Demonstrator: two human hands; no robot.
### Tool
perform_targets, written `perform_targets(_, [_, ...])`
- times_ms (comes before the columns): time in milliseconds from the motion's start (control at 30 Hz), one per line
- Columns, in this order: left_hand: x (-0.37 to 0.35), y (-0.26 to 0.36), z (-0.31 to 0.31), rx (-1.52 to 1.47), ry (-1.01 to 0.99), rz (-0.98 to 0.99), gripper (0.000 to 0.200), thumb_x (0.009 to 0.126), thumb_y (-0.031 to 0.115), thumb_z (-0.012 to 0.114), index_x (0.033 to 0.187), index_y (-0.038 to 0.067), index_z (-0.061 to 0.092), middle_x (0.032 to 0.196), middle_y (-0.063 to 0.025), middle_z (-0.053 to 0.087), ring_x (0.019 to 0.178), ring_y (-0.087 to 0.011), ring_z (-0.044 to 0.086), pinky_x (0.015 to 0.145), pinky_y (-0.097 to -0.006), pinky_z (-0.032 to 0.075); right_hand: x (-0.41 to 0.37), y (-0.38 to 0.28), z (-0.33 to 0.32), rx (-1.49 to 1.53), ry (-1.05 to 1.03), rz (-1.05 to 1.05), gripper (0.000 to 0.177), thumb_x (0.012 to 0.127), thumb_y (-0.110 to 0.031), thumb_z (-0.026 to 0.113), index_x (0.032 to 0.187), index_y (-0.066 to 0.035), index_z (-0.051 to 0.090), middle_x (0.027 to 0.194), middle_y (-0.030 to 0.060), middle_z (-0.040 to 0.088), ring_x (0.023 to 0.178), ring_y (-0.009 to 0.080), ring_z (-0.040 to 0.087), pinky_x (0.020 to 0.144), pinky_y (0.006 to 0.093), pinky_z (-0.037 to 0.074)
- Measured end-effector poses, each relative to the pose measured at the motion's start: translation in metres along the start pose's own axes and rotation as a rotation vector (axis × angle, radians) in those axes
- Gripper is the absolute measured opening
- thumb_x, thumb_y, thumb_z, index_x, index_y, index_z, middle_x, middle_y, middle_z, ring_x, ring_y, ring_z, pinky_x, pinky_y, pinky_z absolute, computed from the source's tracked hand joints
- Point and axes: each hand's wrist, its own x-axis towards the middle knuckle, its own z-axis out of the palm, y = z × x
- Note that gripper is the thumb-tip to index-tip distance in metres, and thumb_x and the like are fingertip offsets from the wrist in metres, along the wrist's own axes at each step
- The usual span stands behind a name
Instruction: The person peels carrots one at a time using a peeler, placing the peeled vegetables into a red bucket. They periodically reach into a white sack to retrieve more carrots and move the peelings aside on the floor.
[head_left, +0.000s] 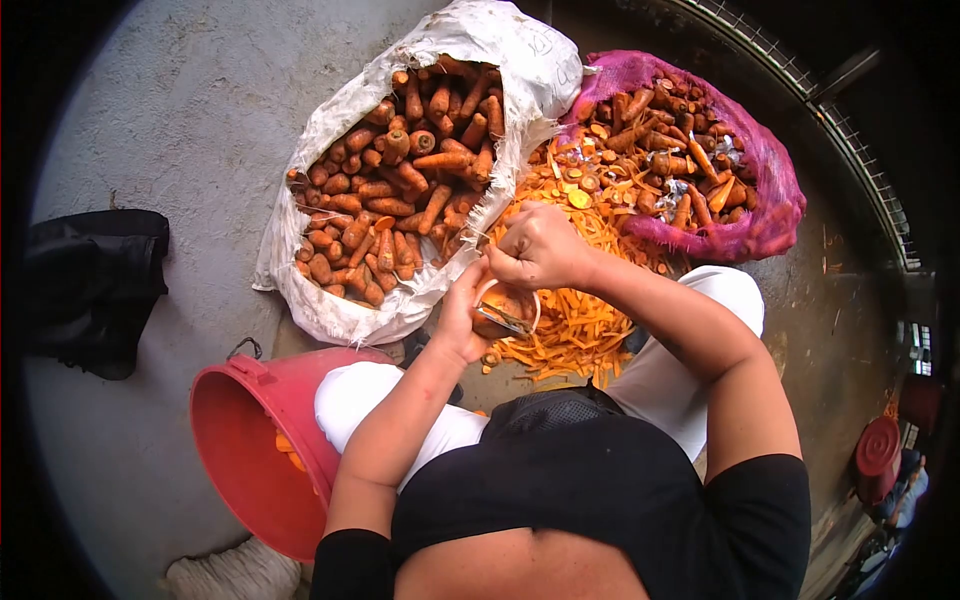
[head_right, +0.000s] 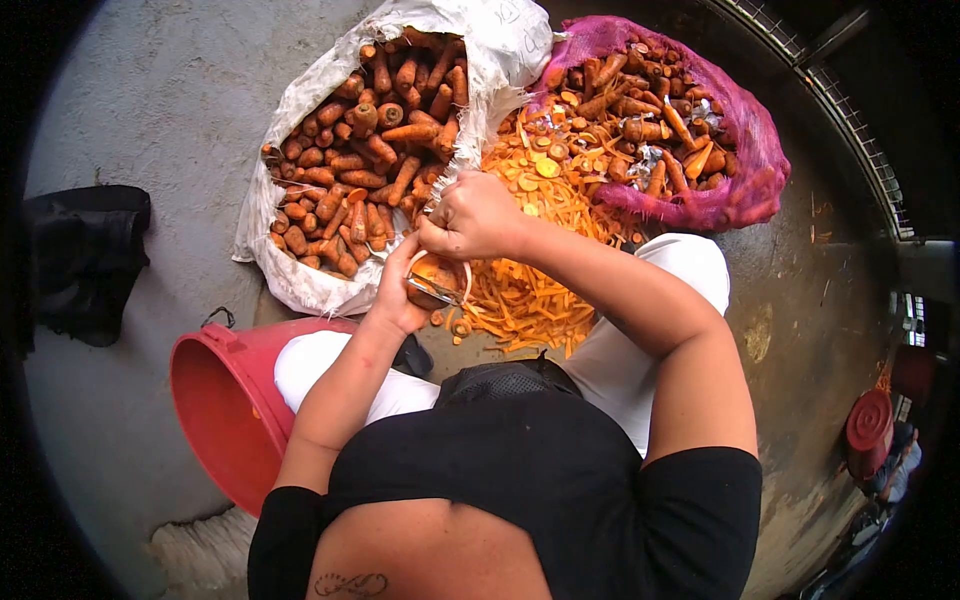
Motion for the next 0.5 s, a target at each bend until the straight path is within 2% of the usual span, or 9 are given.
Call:
perform_targets(100, [-0.002,0.003,0.005,0.008,0.109,0.001,0.037,0.097,0.037,0.039,0.107,0.005,0.055,0.089,-0.0083,0.064,0.073,-0.0207,0.066,0.063,-0.0352,0.057,0.001,0.001,0.001,0.001,-0.030,0.056,0.032,0.074,-0.022,0.060,0.045,-0.009,0.056,0.044,0.0102,0.049,0.044,0.0264,0.050,0.046,0.0372,0.038])
perform_targets(200, [-0.012,0.006,0.010,0.138,0.011,-0.005,0.040,0.097,0.038,0.037,0.110,0.004,0.053,0.087,-0.0114,0.064,0.067,-0.0237,0.065,0.057,-0.0351,0.056,0.006,0.018,-0.005,-0.056,-0.035,0.221,0.034,0.074,-0.024,0.059,0.045,-0.007,0.058,0.042,0.0113,0.048,0.043,0.0263,0.052,0.045,0.0360,0.041])
perform_targets(233, [-0.021,0.002,0.004,0.163,-0.010,-0.102,0.043,0.097,0.039,0.036,0.113,0.002,0.051,0.086,-0.0154,0.063,0.062,-0.0263,0.065,0.051,-0.0350,0.055,0.010,0.030,-0.016,-0.068,-0.041,0.338,0.035,0.075,-0.025,0.058,0.046,-0.007,0.059,0.041,0.0111,0.048,0.042,0.0260,0.052,0.045,0.0356,0.042])
perform_targets(267, [-0.027,-0.003,0.011,0.142,0.009,-0.070,0.044,0.097,0.038,0.035,0.115,0.001,0.050,0.085,-0.0179,0.063,0.062,-0.0273,0.065,0.051,-0.0348,0.055,0.015,0.044,-0.032,-0.083,-0.043,0.455,0.036,0.076,-0.027,0.056,0.047,-0.006,0.060,0.041,0.0109,0.048,0.040,0.0257,0.053,0.045,0.0351,0.043])
perform_targets(300, [-0.026,-0.005,0.008,0.141,-0.019,-0.077,0.044,0.097,0.037,0.034,0.116,0.000,0.050,0.085,-0.0176,0.063,0.062,-0.0274,0.065,0.051,-0.0347,0.055,0.011,0.055,-0.031,-0.249,0.071,0.264,0.037,0.078,-0.029,0.054,0.049,-0.007,0.061,0.041,0.0094,0.050,0.039,0.0252,0.053,0.043,0.0349,0.043])
perform_targets(433, [-0.026,-0.004,-0.003,0.117,-0.069,-0.139,0.044,0.098,0.036,0.033,0.117,0.000,0.049,0.085,-0.0172,0.063,0.063,-0.0275,0.065,0.051,-0.0343,0.055,0.002,0.066,-0.021,-0.332,0.012,0.346,0.037,0.078,-0.031,0.054,0.049,-0.008,0.062,0.042,0.0092,0.051,0.041,0.0273,0.054,0.046,0.0367,0.044])
perform_targets(500, [-0.028,-0.003,-0.004,0.145,-0.063,-0.129,0.045,0.098,0.037,0.032,0.117,0.000,0.049,0.085,-0.0171,0.063,0.063,-0.0275,0.065,0.051,-0.0345,0.055,0.005,0.064,-0.022,-0.328,0.032,0.330,0.039,0.079,-0.031,0.053,0.048,-0.009,0.062,0.041,0.0071,0.050,0.039,0.0239,0.053,0.044,0.0351,0.044])
